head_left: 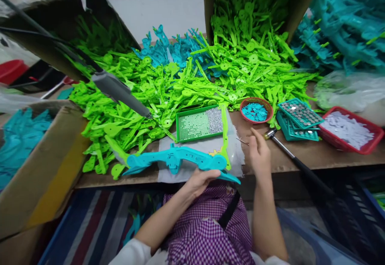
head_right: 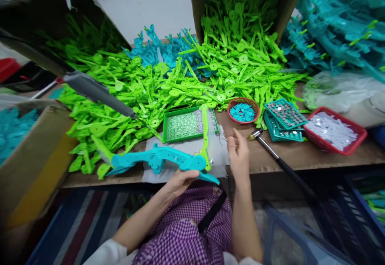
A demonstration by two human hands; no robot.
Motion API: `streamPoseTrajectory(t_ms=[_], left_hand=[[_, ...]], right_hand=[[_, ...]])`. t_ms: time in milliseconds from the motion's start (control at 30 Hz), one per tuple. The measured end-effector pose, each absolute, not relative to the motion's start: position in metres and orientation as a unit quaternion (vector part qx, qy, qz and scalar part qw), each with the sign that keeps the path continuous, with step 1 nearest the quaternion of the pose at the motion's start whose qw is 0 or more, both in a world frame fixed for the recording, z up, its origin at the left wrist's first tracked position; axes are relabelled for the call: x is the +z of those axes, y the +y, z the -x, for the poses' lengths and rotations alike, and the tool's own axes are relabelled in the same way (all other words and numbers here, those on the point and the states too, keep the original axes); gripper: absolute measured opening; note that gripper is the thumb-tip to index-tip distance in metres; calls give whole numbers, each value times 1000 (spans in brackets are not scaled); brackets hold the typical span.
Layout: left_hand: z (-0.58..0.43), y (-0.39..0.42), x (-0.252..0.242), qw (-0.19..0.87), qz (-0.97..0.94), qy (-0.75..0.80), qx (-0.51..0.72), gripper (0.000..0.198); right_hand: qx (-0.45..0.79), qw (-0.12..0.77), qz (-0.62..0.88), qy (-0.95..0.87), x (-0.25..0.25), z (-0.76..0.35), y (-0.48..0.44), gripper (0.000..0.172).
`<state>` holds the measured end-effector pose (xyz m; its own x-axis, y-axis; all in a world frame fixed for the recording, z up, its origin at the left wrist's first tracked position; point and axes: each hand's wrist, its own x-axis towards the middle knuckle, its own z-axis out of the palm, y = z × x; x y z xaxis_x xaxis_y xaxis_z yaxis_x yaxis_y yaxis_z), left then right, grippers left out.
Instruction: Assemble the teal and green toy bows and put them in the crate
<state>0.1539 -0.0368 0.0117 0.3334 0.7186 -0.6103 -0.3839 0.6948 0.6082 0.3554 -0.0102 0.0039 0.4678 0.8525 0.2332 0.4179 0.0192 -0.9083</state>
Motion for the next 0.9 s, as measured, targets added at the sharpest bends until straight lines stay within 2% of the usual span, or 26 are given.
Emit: streamPoseTrajectory(t_ms=[100, 267, 433, 533, 700, 800, 900], left_hand=[[-154, -38, 12, 796, -181, 453, 358, 34], [-153, -36, 18, 793, -164, 443, 385, 36], [-155, -33, 17, 792, -183, 431, 391, 40], [-157, -32, 10, 799, -206, 415, 382, 39], [-161, -10, -8, 782, -278, 390, 400, 51], [-163, 6, -17, 759, -310, 401, 409, 60], [-161, 12, -23, 772, -307, 407, 379, 58]], right_hand=[[360, 585, 568, -453, 29, -327, 15, 50], [459, 576, 498, -457, 34, -317, 19, 32], [432, 677, 495, -332, 4, -330, -27, 23], [409, 691, 507, -314, -8, -333, -39, 22], [413, 687, 496, -335, -6, -338, -28, 25], [397, 736, 454, -307, 0, -334, -19, 19], [407, 781, 403, -248, 1, -326, -11, 15]])
